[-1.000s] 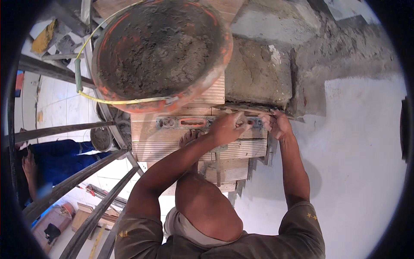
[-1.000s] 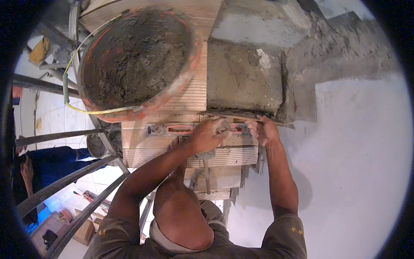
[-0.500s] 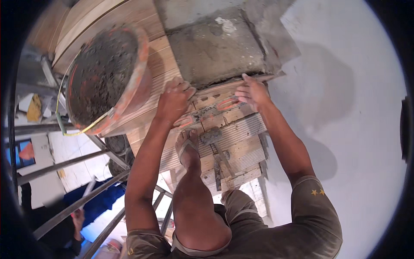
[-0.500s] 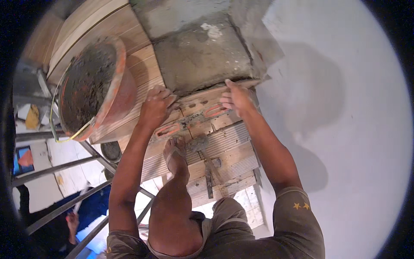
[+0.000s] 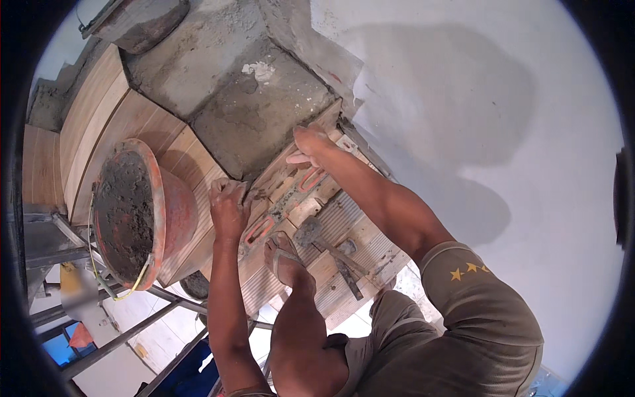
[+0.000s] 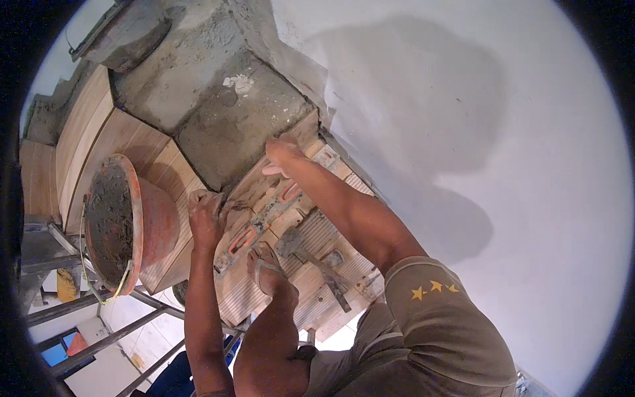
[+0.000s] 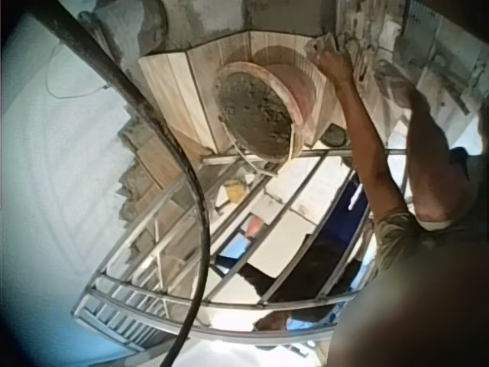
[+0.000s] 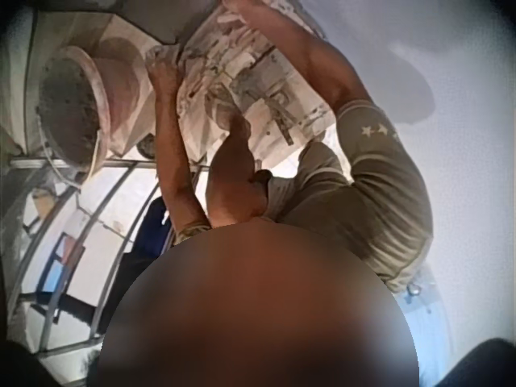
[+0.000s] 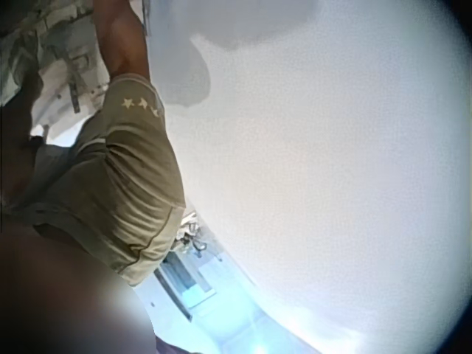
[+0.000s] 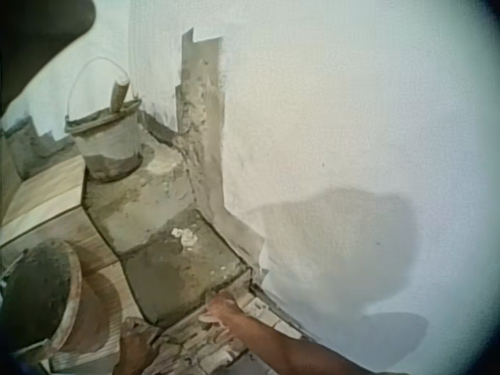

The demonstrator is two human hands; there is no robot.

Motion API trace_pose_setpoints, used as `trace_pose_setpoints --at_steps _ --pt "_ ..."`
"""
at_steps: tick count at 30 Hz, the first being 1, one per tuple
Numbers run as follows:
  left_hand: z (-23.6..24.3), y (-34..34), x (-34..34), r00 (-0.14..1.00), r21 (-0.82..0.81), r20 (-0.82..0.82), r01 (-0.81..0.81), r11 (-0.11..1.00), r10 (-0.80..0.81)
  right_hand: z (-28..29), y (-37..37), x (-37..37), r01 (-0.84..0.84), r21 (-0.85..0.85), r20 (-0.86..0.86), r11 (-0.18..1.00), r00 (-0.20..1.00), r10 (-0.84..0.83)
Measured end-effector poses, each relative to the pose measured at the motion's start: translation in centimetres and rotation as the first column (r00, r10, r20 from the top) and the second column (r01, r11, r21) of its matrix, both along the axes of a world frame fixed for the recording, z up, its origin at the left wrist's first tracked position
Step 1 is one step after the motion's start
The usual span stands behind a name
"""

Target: Cutting a tile to size and then applying mortar and placing it on a staircase step.

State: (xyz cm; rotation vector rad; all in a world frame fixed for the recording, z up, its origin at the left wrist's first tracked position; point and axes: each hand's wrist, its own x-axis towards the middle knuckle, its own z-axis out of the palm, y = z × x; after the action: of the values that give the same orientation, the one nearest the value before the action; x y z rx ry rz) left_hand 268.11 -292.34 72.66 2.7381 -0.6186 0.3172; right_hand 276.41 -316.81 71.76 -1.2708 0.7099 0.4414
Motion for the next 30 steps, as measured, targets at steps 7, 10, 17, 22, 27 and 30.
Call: trace_pose_setpoints --at_steps 7,10,17,22,27,30 --pt "-0.1 1.2 0.8 1.000 0.059 0.014 0.007 0.998 -0.008 -1.3 -0.1 0.4 0.047 0.079 0.085 0.996 0.995 -0.054" --pt "-0.5 1.4 2.1 0.997 0.045 -0.003 0.073 0.996 -0.073 -1.6 -1.3 1.5 0.025 0.029 0.028 0.999 0.999 -0.026" --pt "-0.4 2.1 2.4 0.991 0.073 -0.064 0.125 0.989 -0.120 -2.5 -2.4 0.9 -0.154 -0.044 0.030 0.987 0.987 0.156" --pt "0.1 2.5 2.3 0.984 0.060 -0.147 0.107 0.992 -0.097 1.2 -4.3 -1.1 -0.315 -0.255 0.025 0.914 0.943 0.332" --pt "0.2 2.0 2.1 0.994 0.073 -0.075 0.082 0.994 -0.077 0.8 -7.6 -1.4 0.033 -0.996 0.080 0.077 0.656 0.751" --pt "0.3 1.6 2.0 0.996 0.093 -0.067 0.062 0.994 -0.056 1.0 -9.4 0.3 0.100 -0.986 -0.054 -0.132 0.557 0.829"
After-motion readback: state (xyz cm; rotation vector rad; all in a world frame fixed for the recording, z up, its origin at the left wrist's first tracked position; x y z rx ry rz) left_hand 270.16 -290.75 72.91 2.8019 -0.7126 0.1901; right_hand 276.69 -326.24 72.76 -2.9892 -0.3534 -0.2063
